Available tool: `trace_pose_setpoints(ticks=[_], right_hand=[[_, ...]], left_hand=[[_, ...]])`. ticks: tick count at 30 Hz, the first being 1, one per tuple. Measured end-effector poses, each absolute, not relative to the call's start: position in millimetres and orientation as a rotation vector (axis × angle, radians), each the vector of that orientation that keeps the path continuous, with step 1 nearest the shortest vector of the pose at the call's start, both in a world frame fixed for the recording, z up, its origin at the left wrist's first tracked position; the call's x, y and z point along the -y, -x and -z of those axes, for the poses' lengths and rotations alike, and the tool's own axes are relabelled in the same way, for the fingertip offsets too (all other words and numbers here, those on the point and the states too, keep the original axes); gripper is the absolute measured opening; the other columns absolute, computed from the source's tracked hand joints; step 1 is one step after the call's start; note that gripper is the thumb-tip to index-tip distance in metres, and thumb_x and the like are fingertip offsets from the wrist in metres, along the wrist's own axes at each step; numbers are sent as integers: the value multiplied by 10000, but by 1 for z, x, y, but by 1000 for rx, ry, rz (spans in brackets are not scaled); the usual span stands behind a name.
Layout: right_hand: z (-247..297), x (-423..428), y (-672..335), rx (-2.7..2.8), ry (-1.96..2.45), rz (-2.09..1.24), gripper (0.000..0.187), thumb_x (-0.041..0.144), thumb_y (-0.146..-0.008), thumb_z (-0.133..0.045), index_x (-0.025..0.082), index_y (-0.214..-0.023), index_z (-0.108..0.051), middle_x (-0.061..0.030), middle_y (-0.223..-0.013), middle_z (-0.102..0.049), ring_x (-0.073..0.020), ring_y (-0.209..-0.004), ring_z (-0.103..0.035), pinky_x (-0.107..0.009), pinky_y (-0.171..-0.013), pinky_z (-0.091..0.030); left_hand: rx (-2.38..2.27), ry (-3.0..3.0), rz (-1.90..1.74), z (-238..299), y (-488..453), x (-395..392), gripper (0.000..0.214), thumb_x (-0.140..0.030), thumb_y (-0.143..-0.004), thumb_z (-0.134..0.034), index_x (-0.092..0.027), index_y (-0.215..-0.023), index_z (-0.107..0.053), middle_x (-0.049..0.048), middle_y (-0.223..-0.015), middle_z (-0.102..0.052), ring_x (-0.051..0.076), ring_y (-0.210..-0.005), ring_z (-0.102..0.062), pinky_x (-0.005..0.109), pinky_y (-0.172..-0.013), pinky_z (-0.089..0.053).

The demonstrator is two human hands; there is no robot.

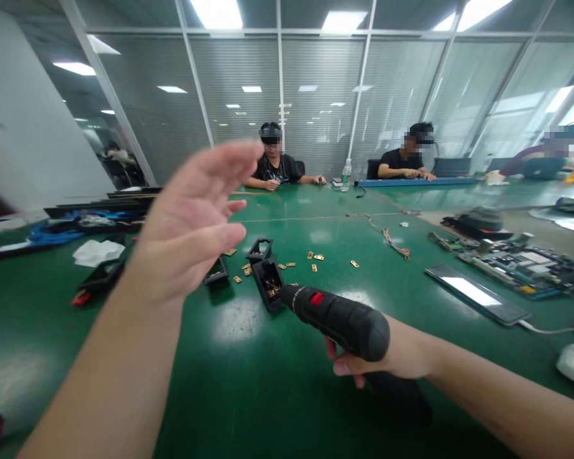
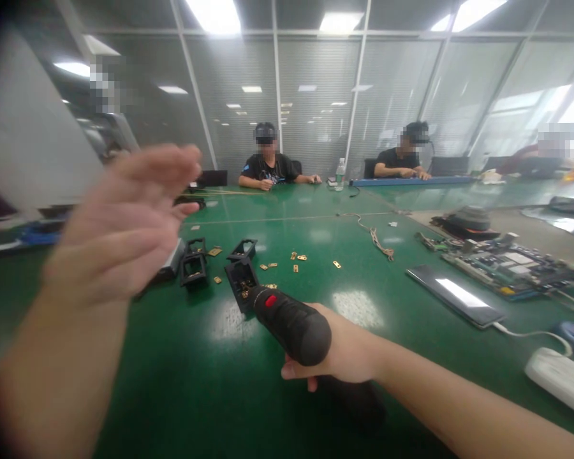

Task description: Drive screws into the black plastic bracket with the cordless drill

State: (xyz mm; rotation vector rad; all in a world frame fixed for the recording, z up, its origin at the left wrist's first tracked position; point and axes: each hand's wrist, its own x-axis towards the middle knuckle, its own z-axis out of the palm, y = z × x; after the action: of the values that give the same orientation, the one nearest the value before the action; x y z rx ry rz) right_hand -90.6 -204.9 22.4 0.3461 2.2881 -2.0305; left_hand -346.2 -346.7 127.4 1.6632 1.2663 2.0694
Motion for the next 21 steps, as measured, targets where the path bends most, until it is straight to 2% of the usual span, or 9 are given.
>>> trace_pose_setpoints(ticks=[1, 3, 6, 9, 12, 15, 18, 21], right_hand=[[-22, 205, 91, -2277, -357, 2037, 436, 371, -736, -895, 148, -1002, -631, -39, -946, -677, -107, -591, -679, -207, -529, -549], [-23, 206, 93, -2250, -392, 2062, 462, 365, -722, -901, 146, -1023, -627, -40, -968, -681, -100, -588, -673, -207, -529, -543], [-24, 208, 93, -2206, -441, 2095, 565, 346, -709, -904, 156, -1147, -599, -55, -1042, -685, -89, -570, -662, -218, -526, -540], [-21, 208, 92, -2202, -436, 2108, 665, 333, -705, -906, 190, -1245, -546, -88, -1175, -673, -95, -580, -681, -227, -526, -548], [-17, 207, 92, -2230, -413, 2045, 551, 350, -728, -891, 156, -1150, -596, -62, -1035, -699, -115, -616, -703, -211, -553, -532], [-13, 206, 93, -2193, -430, 2075, 536, 346, -698, -906, 139, -1105, -625, -40, -923, -701, -128, -614, -701, -203, -530, -506], [-9, 204, 95, -2136, -427, 2158, 599, 310, -644, -932, 146, -1134, -630, -57, -993, -707, -116, -582, -685, -203, -496, -491], [-4, 201, 96, -2108, -416, 2214, 567, 281, -643, -928, 132, -1109, -642, -50, -956, -714, -101, -549, -673, -208, -513, -501]], left_hand=[[-1254, -1667, -2058, -115, 353, 328, 441, -159, -723, -764, -190, -1161, -725, 46, -1318, -680, 297, -1368, -515, 408, -1114, -408], [-1464, -1336, -2194, -77, 372, 292, 191, -218, -799, -698, -169, -972, -765, 75, -1128, -754, 277, -1226, -625, 405, -1069, -442], [-1616, -865, -2216, -11, 401, 260, 140, -284, -815, -684, -170, -844, -760, 98, -986, -776, 273, -1074, -692, 377, -969, -495], [-1476, -689, -2132, 30, 408, 256, 150, -257, -779, -711, -147, -873, -748, 116, -936, -782, 263, -928, -730, 358, -863, -539], [-1300, -621, -1996, 40, 396, 260, 226, -257, -790, -698, -129, -974, -729, 140, -1016, -783, 278, -939, -743, 373, -829, -565], [-1173, -515, -1795, 35, 385, 263, 350, -391, -888, -588, -108, -1045, -720, 173, -992, -779, 300, -907, -751, 414, -793, -584], [-1115, -479, -1697, 31, 383, 263, 405, -434, -927, -526, -86, -966, -729, 181, -915, -774, 285, -847, -750, 408, -797, -589], [-1126, -419, -1681, 30, 384, 262, 372, -403, -928, -528, -94, -866, -726, 149, -813, -759, 253, -756, -736, 373, -742, -589]])
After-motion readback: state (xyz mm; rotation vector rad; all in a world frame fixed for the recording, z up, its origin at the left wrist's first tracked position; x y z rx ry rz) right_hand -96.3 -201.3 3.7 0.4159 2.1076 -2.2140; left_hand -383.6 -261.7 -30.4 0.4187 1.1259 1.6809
